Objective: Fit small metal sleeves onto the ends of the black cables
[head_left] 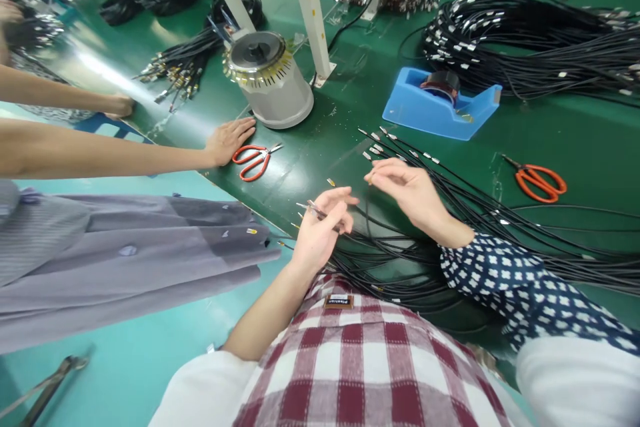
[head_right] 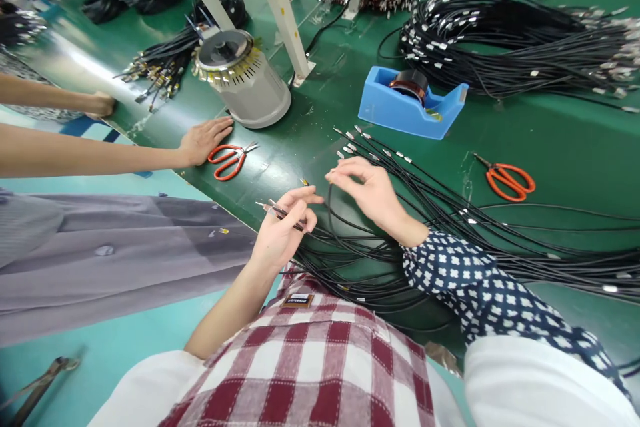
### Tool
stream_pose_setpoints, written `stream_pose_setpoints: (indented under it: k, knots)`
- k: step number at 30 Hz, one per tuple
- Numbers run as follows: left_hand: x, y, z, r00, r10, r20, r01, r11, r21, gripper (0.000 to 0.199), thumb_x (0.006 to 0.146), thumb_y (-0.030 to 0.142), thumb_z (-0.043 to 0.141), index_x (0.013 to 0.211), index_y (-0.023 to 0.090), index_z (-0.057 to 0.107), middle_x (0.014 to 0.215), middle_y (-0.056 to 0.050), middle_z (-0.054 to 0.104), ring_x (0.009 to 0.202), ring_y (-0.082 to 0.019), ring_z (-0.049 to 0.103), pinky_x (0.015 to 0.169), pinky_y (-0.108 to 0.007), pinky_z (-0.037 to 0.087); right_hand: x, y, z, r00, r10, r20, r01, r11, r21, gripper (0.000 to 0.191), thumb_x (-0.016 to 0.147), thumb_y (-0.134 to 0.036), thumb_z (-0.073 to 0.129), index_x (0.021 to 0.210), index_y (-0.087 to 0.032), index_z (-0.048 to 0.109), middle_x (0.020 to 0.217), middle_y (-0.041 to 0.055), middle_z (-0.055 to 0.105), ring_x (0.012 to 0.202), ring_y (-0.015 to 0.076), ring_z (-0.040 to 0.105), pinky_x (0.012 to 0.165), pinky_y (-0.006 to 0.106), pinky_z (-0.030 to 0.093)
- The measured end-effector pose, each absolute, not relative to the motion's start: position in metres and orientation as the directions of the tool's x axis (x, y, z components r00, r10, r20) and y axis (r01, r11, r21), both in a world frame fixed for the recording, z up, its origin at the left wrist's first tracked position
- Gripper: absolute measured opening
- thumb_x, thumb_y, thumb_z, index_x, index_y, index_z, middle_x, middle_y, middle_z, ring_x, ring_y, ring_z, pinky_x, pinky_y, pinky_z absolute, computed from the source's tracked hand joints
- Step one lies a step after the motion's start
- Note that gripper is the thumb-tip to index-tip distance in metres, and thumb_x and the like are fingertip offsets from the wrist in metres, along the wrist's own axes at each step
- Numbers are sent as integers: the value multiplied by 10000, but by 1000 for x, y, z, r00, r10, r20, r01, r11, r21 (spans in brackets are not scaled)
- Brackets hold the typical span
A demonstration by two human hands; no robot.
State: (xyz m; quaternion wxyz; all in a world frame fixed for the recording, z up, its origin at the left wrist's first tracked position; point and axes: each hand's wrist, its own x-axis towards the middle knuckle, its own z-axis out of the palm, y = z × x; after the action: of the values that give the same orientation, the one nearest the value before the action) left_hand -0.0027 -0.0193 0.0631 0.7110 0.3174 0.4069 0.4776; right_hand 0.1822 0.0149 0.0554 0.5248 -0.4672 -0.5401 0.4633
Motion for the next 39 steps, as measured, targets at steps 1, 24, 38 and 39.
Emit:
stream_pose_setpoints:
  k: [1, 24, 38, 39]
  knots:
    - [-4, -20, 64, 210, 938, -277, -440, 344, 829, 312, 747, 382, 815, 949, 167, 714, 839, -41, 700, 577, -90, 593, 539, -217, 433, 188, 17, 54, 57, 991, 123, 24, 121, -992, 99, 793, -361, 775, 794, -263, 792, 919, 41, 717, 1067, 225, 632, 1029, 439, 468]
    - [3, -12, 89, 457, 849, -266, -54, 324, 944, 245, 806, 345, 757, 886, 117, 720, 686, -40, 690, 386, -26, 403, 387, -188, 273, 176, 14, 107, -176, 936, 306, 287, 346, -893, 91, 848, -254, 706, 770, -221, 742, 938, 34, 701, 965, 196, 640, 934, 381, 480]
    - [-1, -28, 81, 341, 909, -242, -197, 320, 927, 163, 897, 305, 683, 891, 147, 643, 604, -14, 679, 348, -36, 441, 369, -156, 269, 177, -8, 87, -167, 977, 130, 77, 144, -987, 108, 821, -325, 742, 799, -226, 778, 965, 55, 749, 975, 211, 682, 938, 376, 513]
    - [-1, -28, 81, 341, 910, -238, -200, 317, 927, 163, 894, 302, 687, 886, 147, 639, 604, -13, 680, 349, -36, 442, 369, -155, 272, 176, -8, 87, -167, 974, 150, 80, 166, -983, 88, 816, -306, 745, 789, -227, 774, 948, 50, 744, 977, 209, 679, 936, 372, 512]
